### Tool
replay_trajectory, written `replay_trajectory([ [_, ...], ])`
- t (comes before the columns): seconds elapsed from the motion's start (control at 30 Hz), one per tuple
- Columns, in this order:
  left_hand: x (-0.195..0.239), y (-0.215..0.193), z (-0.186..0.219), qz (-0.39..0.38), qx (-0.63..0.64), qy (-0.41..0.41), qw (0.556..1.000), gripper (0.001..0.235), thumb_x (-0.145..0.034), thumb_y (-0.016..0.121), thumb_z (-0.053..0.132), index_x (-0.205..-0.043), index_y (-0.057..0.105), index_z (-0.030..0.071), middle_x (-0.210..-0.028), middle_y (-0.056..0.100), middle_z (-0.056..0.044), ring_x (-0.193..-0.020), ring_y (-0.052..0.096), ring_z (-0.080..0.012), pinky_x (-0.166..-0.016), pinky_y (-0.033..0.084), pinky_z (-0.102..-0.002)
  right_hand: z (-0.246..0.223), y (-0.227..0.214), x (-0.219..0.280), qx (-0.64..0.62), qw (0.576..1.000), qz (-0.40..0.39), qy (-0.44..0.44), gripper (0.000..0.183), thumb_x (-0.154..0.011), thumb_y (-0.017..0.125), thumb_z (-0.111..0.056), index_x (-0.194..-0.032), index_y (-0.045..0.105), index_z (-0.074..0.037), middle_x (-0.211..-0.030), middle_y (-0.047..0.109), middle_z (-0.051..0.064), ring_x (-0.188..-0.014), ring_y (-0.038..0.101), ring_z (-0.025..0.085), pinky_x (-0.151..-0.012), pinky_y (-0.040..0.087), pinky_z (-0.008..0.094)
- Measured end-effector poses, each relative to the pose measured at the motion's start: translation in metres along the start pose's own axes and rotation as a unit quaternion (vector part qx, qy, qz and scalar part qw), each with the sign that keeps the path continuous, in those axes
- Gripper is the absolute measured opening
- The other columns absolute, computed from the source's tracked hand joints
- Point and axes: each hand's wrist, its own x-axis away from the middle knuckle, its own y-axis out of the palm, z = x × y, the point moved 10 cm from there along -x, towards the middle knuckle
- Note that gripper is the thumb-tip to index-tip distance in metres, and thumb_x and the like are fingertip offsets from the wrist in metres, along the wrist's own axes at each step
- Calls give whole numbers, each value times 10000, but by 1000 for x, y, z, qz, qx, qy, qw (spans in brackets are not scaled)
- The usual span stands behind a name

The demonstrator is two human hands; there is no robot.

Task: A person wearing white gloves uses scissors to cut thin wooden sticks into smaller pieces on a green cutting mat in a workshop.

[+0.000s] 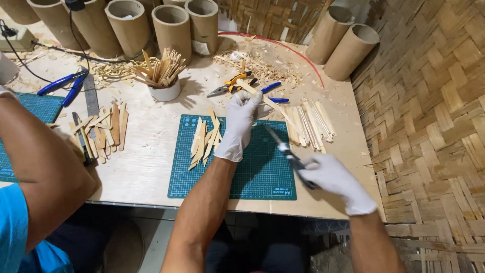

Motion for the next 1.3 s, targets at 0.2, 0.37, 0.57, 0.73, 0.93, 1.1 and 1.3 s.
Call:
replay_trajectory([
  [0.2,7,10,-6,-25,8,-39,999,295,-917,773,239,-931,545,53,-765,684,-84,-717,776,-305,-624,667,-359,84,-7,-39,-490,861,7,-137,359,-845,764,-209,-1118,675,6,-916,762,153,-779,748,229,-576,582,271],
  [0.37,21,28,-18,-63,-13,-67,996,281,-933,737,229,-934,524,46,-758,668,-69,-708,769,-290,-609,663,-339,61,7,-55,-498,836,-62,-225,652,-791,795,-490,-1173,635,14,-1024,748,209,-825,746,259,-479,506,231],
  [0.57,20,26,-25,-59,-8,-90,994,287,-945,736,234,-934,516,51,-775,700,-104,-712,773,-326,-602,679,-387,47,16,-55,-445,866,-59,-219,617,-812,804,-412,-1034,659,145,-779,729,290,-596,745,263,-337,437,180],
  [0.73,21,25,-27,-47,4,-103,994,258,-952,717,226,-943,516,65,-795,703,-83,-727,772,-316,-611,676,-379,50,18,-60,-440,867,-42,-230,491,-851,786,-333,-1025,675,113,-740,718,243,-592,743,244,-363,436,162],
  [0.93,21,23,-26,-31,5,-109,994,256,-958,708,215,-947,504,60,-806,720,-109,-713,768,-322,-593,682,-386,51,16,-59,-438,876,1,-200,408,-883,781,-214,-1091,687,124,-732,695,218,-594,693,230,-487,538,241],
  [1.1,26,27,-17,-33,2,-101,994,250,-958,702,196,-942,504,43,-783,706,-108,-718,768,-327,-600,679,-380,43,12,-53,-398,901,42,-166,269,-881,775,-134,-1014,735,97,-694,696,195,-582,677,181,-542,557,232],
  [1.3,24,25,-20,-31,-7,-100,995,251,-959,703,195,-934,507,40,-780,705,-118,-716,767,-334,-599,679,-386,46,10,-55,-390,904,58,-166,227,-878,778,-113,-978,738,87,-665,689,193,-547,675,185,-521,569,245],
])
